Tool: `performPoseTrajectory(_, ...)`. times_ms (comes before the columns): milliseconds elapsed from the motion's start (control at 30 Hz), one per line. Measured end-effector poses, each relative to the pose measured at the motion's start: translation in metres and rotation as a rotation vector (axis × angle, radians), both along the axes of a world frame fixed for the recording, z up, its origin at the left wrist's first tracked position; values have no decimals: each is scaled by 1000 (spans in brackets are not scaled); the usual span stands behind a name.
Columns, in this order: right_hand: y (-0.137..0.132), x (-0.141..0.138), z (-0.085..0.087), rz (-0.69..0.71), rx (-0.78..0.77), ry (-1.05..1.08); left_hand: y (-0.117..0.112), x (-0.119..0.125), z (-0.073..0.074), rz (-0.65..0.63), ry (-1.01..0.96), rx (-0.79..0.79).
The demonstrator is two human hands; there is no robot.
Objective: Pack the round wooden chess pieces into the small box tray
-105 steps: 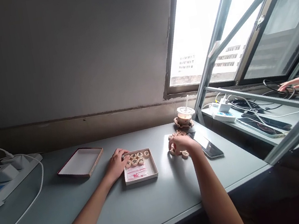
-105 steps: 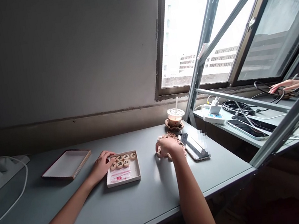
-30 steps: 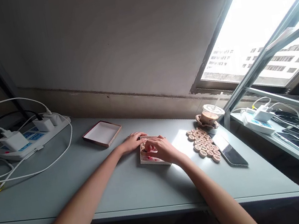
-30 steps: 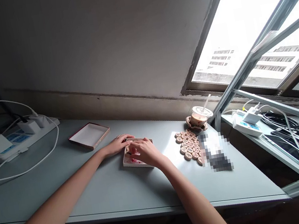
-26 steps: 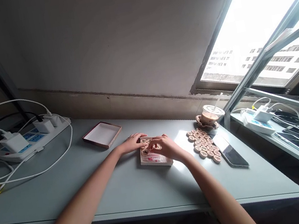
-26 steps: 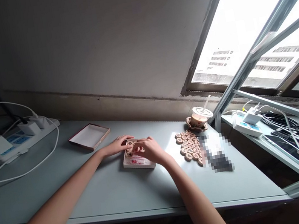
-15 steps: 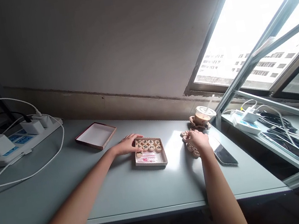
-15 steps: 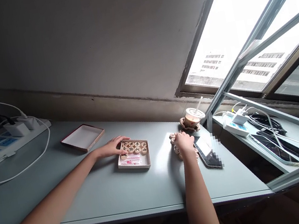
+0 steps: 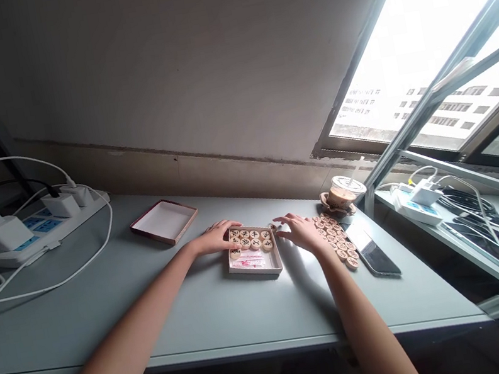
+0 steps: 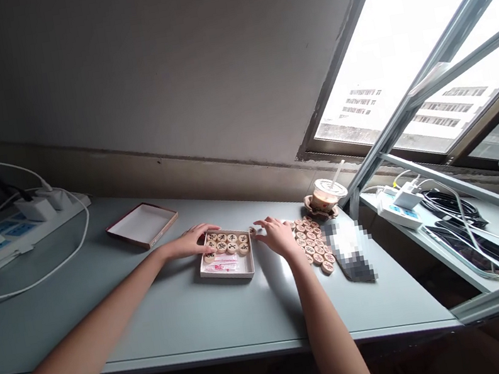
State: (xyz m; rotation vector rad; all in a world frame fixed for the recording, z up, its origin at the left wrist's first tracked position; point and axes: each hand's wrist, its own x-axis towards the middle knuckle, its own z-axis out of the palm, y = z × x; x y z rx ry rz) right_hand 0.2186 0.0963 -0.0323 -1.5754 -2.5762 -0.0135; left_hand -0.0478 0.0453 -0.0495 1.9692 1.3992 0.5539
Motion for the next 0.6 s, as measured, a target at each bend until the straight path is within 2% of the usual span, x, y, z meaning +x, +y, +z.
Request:
performPoseTrajectory(133,3,-8,-8,105,44,45,0,2,-1,22,26,28)
performPoseTrajectory(300,4,-2,2,64,83,228,3,1,-4,-2,13,38)
performPoseTrajectory(400,-5,-9,11,267,-34,412,4,-1,-6,-4,2,59)
performPoseTrajectory(500,-19,-27,11,509,-187,405,4,-1,-7,-1,-4,57)
performPoseTrajectory(600,-29,-44,5,548,-180,328,2,1,-5,5,0,51)
